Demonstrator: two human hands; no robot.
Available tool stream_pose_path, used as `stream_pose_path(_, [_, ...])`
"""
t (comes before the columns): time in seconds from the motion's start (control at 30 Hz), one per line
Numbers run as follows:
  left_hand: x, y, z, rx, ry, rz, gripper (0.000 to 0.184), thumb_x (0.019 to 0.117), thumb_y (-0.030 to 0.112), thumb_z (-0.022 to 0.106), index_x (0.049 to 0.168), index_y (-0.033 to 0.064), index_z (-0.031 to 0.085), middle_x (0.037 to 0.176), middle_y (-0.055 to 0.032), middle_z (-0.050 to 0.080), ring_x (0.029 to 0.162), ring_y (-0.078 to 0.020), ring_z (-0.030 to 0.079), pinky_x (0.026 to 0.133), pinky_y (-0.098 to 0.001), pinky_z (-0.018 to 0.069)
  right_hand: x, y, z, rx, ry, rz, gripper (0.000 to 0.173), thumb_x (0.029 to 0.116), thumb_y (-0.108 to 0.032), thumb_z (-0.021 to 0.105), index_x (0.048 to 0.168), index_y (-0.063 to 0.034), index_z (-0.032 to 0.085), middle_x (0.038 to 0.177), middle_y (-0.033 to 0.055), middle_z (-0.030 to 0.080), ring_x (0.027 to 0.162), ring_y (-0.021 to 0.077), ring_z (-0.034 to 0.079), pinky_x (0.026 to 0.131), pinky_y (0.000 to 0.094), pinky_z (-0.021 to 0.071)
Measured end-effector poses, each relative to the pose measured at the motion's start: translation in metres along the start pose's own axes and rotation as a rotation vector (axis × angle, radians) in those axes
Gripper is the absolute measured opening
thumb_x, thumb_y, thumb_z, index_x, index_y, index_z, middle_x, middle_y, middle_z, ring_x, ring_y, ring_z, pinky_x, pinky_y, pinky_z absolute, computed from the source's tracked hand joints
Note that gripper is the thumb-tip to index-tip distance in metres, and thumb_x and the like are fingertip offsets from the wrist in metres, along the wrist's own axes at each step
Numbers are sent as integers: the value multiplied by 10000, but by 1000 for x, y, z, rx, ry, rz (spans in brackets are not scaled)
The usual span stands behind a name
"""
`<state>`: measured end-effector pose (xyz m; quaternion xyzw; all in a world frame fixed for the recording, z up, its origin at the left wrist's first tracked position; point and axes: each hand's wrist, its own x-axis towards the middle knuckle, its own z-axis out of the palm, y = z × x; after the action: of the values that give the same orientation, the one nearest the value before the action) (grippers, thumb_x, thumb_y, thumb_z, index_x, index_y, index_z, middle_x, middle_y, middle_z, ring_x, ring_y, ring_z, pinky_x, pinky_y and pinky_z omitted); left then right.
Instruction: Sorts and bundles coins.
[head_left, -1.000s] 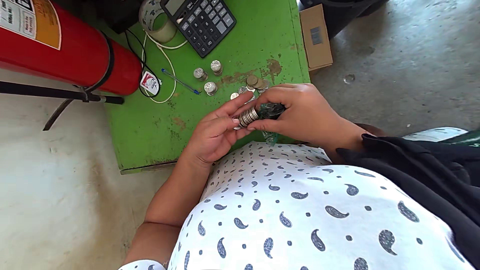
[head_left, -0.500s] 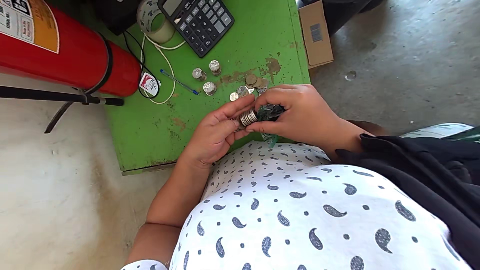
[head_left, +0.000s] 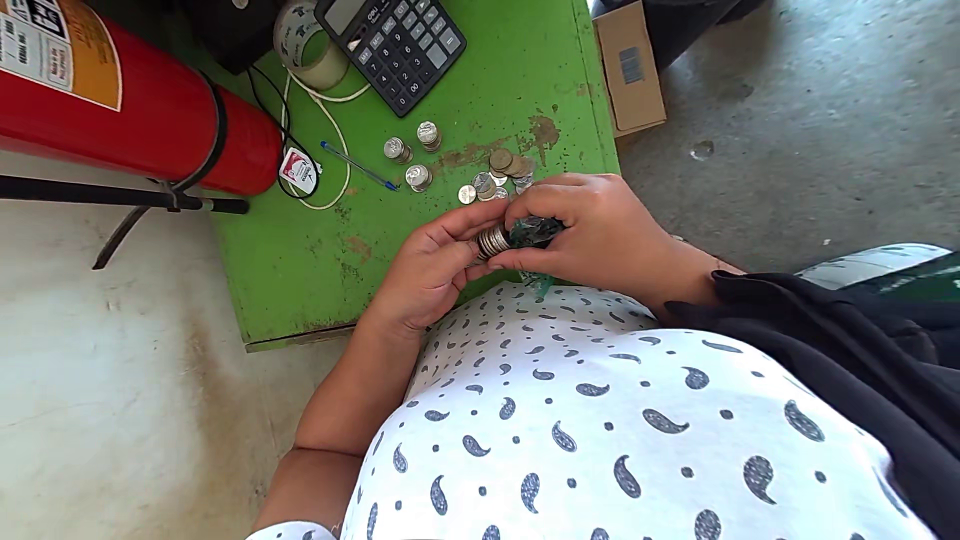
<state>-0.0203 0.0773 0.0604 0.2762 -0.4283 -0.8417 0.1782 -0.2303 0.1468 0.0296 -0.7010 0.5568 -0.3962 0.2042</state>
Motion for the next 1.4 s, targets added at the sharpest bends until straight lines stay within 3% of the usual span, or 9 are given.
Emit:
stream_pose_path(0.2, [0, 1, 0, -45, 7, 0, 383, 1021, 33, 425, 1352, 34, 620, 1236, -114, 689, 952, -138, 719, 830, -291, 611, 0, -1, 0, -19, 10, -18, 341, 873, -449, 755, 912, -111, 728, 904, 47, 719, 846, 142, 676, 730, 315, 544])
stream_pose_path(0.47, [0, 0, -1, -7, 6, 5, 427, 995, -9, 393, 1354, 35, 620, 1246, -109, 687, 975, -142, 715, 846, -308, 609, -1, -2, 1, -2, 17, -26, 317, 863, -424, 765, 902, -112, 725, 880, 41, 712, 829, 138, 673, 713, 307, 546])
stream_pose_path(0.63, [0, 0, -1, -35, 8, 2, 337, 1028, 25, 498, 1334, 40, 638, 1227, -107, 697, 968, -145, 721, 840, -303, 614, -1, -3, 3, -14, 20, -34, 327, 871, -439, 758, 893, -115, 722, 883, 48, 713, 840, 144, 678, 723, 313, 546])
stream_pose_path(1.0, [-1, 0, 1, -1, 39, -13, 348, 1008, -6, 480, 1308, 45, 649, 1173, -102, 712, 938, -136, 722, 834, -306, 615, 0, -3, 2, 5, 6, -37, 324, 863, -427, 779, 872, -108, 718, 853, 44, 705, 809, 141, 667, 704, 309, 541])
stream_pose_path(1.23, [-2, 3, 4, 51, 53, -6, 345, 1009, -24, 484, 1309, 35, 642, 1166, -98, 709, 924, -122, 716, 822, -280, 610, 0, -1, 1, 19, 18, -45, 333, 859, -433, 769, 871, -102, 736, 842, 39, 715, 786, 107, 662, 689, 268, 533])
stream_pose_path(1.4, [-3, 7, 9, 104, 78, -43, 395, 997, -40, 455, 1357, 14, 609, 1224, -112, 690, 977, -146, 711, 863, -311, 607, 0, 1, -5, 168, -47, 66, 280, 851, -412, 790, 902, -141, 747, 840, -44, 712, 767, -17, 634, 673, 165, 516])
